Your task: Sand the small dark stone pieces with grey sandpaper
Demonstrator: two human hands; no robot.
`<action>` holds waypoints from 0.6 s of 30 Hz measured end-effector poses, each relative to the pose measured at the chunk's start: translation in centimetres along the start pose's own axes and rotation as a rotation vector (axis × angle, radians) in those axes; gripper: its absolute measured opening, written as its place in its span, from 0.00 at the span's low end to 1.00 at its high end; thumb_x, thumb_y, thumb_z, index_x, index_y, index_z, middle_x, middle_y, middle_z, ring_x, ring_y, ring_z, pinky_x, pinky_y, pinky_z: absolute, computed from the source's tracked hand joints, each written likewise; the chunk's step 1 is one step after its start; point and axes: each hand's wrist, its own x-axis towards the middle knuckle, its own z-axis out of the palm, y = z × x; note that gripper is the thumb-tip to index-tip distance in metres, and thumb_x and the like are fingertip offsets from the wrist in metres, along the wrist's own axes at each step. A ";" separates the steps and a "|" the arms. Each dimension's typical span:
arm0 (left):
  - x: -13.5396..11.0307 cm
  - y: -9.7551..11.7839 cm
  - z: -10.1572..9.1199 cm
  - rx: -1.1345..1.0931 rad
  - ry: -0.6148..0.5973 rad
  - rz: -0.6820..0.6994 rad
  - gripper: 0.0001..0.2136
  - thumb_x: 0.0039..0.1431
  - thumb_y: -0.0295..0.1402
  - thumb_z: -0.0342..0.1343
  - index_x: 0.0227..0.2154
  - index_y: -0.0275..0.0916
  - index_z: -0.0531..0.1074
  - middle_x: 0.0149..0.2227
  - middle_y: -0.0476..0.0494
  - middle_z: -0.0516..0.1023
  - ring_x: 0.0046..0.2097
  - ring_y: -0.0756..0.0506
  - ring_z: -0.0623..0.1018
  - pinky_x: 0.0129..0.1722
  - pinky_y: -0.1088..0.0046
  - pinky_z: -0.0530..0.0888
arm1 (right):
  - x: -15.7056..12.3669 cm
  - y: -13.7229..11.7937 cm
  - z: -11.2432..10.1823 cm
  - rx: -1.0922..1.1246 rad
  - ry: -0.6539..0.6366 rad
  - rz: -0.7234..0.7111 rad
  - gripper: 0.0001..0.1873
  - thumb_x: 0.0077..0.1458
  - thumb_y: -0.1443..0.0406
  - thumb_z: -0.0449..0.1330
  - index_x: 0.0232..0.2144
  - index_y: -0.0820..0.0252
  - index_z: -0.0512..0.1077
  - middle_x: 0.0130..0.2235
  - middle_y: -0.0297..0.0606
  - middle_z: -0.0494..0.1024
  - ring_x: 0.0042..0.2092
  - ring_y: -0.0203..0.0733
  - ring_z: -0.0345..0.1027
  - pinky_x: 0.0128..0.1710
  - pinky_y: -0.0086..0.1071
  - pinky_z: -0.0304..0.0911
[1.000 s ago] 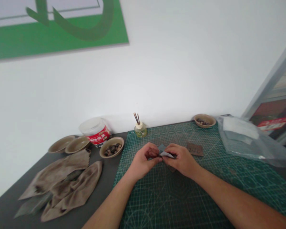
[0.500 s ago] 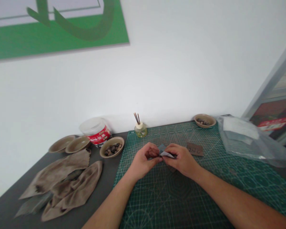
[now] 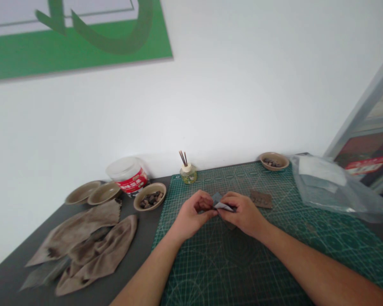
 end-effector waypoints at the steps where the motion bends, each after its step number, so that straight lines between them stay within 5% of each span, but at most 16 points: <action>1: 0.0 0.0 0.0 0.001 0.001 0.000 0.13 0.48 0.30 0.66 0.34 0.38 0.68 0.32 0.48 0.75 0.33 0.50 0.74 0.35 0.74 0.70 | 0.0 0.0 0.0 -0.001 0.000 0.000 0.03 0.52 0.66 0.63 0.30 0.57 0.77 0.32 0.34 0.75 0.34 0.37 0.69 0.35 0.29 0.61; 18: 0.0 -0.1 -0.1 -0.024 -0.025 0.015 0.12 0.49 0.28 0.64 0.35 0.38 0.68 0.32 0.49 0.74 0.33 0.51 0.73 0.35 0.75 0.70 | -0.1 0.1 0.0 0.013 -0.005 -0.001 0.02 0.52 0.67 0.63 0.30 0.58 0.77 0.31 0.34 0.75 0.34 0.37 0.68 0.35 0.29 0.60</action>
